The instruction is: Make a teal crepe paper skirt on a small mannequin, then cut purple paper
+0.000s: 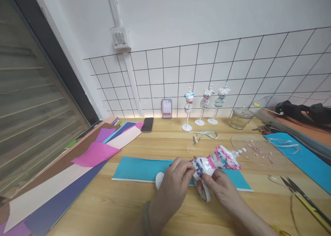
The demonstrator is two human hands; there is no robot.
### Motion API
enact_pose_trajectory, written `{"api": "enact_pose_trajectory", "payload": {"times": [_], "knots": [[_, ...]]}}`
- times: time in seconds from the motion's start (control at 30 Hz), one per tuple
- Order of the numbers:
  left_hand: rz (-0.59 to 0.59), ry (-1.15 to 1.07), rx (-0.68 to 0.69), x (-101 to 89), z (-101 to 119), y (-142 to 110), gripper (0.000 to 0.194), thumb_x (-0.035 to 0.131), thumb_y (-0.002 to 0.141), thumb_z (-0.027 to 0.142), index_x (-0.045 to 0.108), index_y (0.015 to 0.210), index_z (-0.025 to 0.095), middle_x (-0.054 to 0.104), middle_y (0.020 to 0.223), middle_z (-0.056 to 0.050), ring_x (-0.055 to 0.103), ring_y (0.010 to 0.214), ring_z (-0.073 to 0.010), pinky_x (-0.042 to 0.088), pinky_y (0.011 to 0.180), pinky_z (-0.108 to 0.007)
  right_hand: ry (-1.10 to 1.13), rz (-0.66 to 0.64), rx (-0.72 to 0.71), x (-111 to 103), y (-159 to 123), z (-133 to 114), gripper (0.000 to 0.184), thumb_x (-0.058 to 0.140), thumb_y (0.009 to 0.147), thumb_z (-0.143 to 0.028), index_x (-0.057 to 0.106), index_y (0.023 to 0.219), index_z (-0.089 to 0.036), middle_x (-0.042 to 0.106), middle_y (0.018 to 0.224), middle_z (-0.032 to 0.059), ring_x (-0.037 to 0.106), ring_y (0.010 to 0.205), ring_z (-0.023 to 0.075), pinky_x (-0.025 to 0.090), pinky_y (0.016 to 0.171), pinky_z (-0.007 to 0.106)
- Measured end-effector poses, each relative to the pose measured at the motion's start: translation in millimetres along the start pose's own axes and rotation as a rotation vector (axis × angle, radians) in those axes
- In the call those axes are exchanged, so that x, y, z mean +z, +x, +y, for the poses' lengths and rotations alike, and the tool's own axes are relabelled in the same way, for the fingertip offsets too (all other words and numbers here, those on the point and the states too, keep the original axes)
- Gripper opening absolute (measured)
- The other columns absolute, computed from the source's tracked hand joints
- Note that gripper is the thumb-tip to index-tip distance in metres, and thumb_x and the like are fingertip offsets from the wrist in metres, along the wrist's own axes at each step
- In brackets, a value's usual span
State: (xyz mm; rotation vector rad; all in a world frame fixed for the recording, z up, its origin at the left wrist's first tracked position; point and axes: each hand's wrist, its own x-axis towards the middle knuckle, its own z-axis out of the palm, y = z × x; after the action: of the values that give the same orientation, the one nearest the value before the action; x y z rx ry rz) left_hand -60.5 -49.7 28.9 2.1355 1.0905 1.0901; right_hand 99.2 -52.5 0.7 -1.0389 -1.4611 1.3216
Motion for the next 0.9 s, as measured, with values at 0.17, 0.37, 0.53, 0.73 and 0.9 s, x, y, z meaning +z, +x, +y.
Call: {"api": "enact_pose_trajectory", "payload": {"times": [0.17, 0.37, 0.53, 0.73, 0.9], "knots": [[-0.076, 0.153, 0.039, -7.1, 0.4, 2.6, 0.019, 0.035, 0.089, 0.021, 0.051, 0.080, 0.020, 0.055, 0.084, -0.003, 0.051, 0.079, -0.0148, 0.041, 0.065, -0.026, -0.055, -0.018, 0.023, 0.7, -1.4, 1.2, 0.050, 0.047, 0.076, -0.059, 0.056, 0.058, -0.013, 0.054, 0.050, 0.0033, 0.048, 0.043, 0.0117, 0.037, 0.043, 0.023], [-0.121, 0.266, 0.052, -8.1, -1.9, 2.1, 0.019, 0.030, 0.090, 0.021, 0.048, 0.082, 0.020, 0.056, 0.085, -0.003, 0.052, 0.075, -0.0143, 0.041, 0.062, -0.026, -0.135, -0.018, 0.048, 2.4, -2.5, -1.2, 0.056, 0.044, 0.074, -0.063, 0.058, 0.057, -0.011, 0.055, 0.049, 0.0048, 0.050, 0.044, 0.0127, 0.037, 0.045, 0.024], [-0.094, 0.370, 0.086, -6.7, -1.7, 0.1, 0.017, 0.031, 0.089, 0.018, 0.045, 0.081, 0.020, 0.056, 0.082, -0.002, 0.053, 0.074, -0.0145, 0.039, 0.061, -0.026, -0.132, -0.008, 0.049, 2.7, -2.2, 0.1, 0.057, 0.045, 0.073, -0.064, 0.058, 0.056, -0.011, 0.055, 0.049, 0.0050, 0.050, 0.044, 0.0129, 0.038, 0.045, 0.024], [-0.042, 0.417, 0.156, -1.5, -4.0, -2.1, 0.017, 0.031, 0.089, 0.017, 0.045, 0.079, 0.020, 0.057, 0.080, -0.003, 0.051, 0.072, -0.0156, 0.038, 0.062, -0.029, 0.046, 0.023, 0.053, 5.3, -1.1, 4.0, 0.046, 0.049, 0.074, -0.059, 0.053, 0.063, -0.015, 0.057, 0.052, 0.0026, 0.050, 0.041, 0.0124, 0.039, 0.042, 0.024], [0.012, 0.395, 0.155, 1.0, -3.1, -2.3, 0.017, 0.032, 0.089, 0.018, 0.046, 0.079, 0.019, 0.058, 0.079, -0.004, 0.052, 0.075, -0.0166, 0.039, 0.064, -0.029, 0.093, 0.106, 0.066, 4.0, -0.4, 1.2, 0.043, 0.050, 0.074, -0.059, 0.051, 0.065, -0.017, 0.059, 0.053, 0.0018, 0.051, 0.045, 0.0127, 0.041, 0.045, 0.024]]}}
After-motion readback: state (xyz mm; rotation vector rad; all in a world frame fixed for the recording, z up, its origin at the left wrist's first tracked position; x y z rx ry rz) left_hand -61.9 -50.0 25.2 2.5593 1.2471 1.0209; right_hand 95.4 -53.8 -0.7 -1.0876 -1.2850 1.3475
